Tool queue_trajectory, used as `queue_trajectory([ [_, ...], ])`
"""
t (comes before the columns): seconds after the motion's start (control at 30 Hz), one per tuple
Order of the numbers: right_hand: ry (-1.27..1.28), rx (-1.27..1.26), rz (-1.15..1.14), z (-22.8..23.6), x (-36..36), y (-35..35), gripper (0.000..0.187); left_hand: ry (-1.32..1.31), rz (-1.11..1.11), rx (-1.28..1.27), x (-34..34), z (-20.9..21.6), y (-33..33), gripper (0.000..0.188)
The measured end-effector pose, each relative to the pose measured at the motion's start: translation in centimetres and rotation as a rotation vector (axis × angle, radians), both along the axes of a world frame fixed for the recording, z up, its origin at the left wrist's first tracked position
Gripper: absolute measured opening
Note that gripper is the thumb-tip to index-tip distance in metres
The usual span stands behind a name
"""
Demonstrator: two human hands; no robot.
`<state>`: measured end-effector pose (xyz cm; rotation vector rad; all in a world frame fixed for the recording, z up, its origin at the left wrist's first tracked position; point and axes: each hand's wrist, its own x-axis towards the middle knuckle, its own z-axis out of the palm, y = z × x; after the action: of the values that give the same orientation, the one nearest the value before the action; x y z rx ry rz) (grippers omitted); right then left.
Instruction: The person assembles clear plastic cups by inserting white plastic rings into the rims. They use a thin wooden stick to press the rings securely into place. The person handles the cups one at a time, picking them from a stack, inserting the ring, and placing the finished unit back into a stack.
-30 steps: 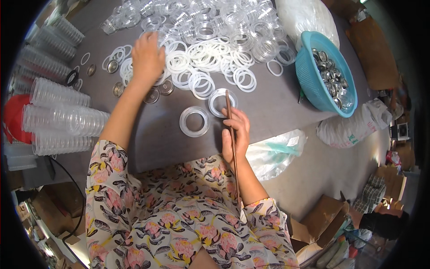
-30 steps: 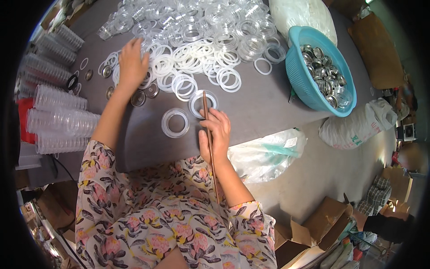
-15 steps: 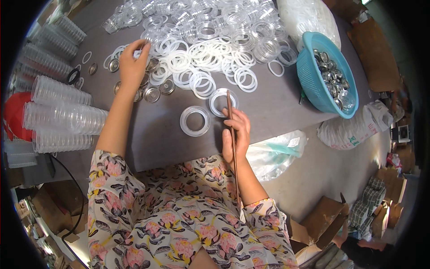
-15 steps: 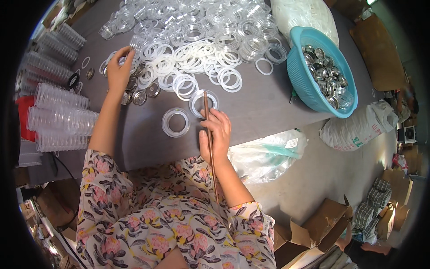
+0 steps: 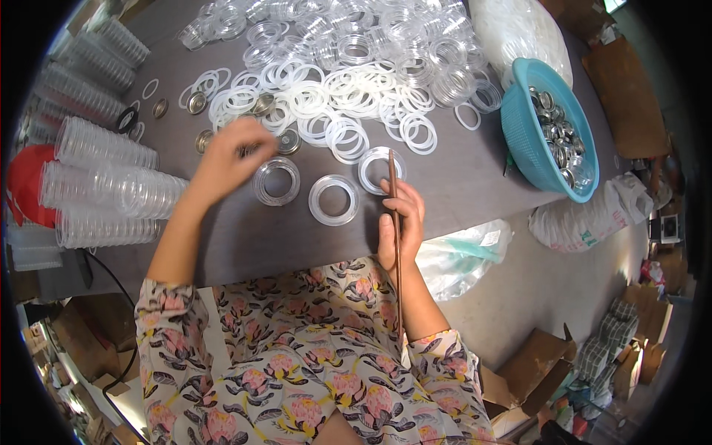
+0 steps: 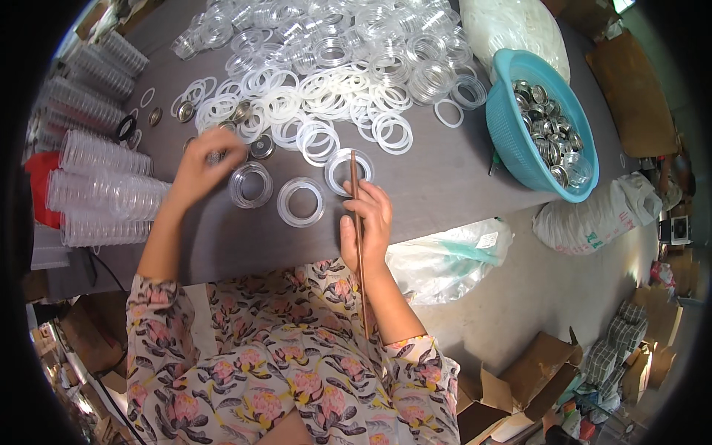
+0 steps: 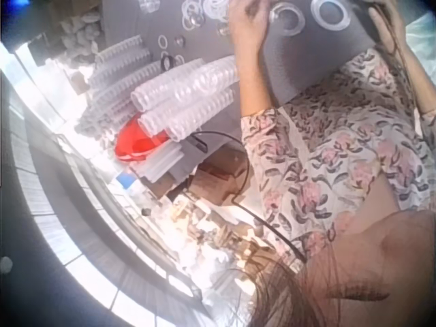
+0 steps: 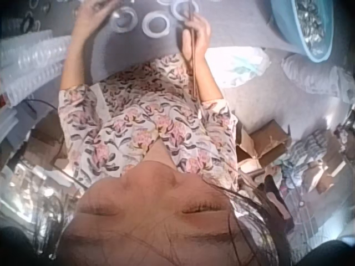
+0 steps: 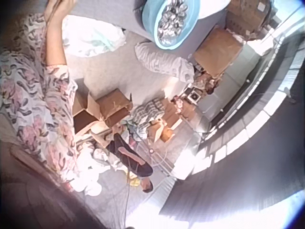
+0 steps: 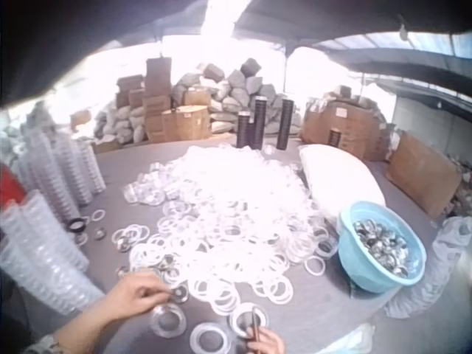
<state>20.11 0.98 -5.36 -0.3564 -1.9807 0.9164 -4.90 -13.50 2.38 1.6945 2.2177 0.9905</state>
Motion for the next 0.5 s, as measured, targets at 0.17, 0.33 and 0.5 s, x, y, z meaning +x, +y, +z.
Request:
queue_trajectory([
  [0.17,-0.018,0.023,-0.001,-0.2,-0.1,0.0,0.014,0.109,0.496,0.290,-3.9,-2.2,6.6,0.016],
  [0.33,-0.016,0.032,0.009,-0.2,0.0,0.1,0.014,-0.046,0.503,0.268,-4.7,-2.5,7.0,0.016],
  [0.5,-0.012,0.062,0.012,-0.4,0.2,0.1,0.013,0.114,0.390,0.424,0.9,-1.3,2.7,0.011],
])
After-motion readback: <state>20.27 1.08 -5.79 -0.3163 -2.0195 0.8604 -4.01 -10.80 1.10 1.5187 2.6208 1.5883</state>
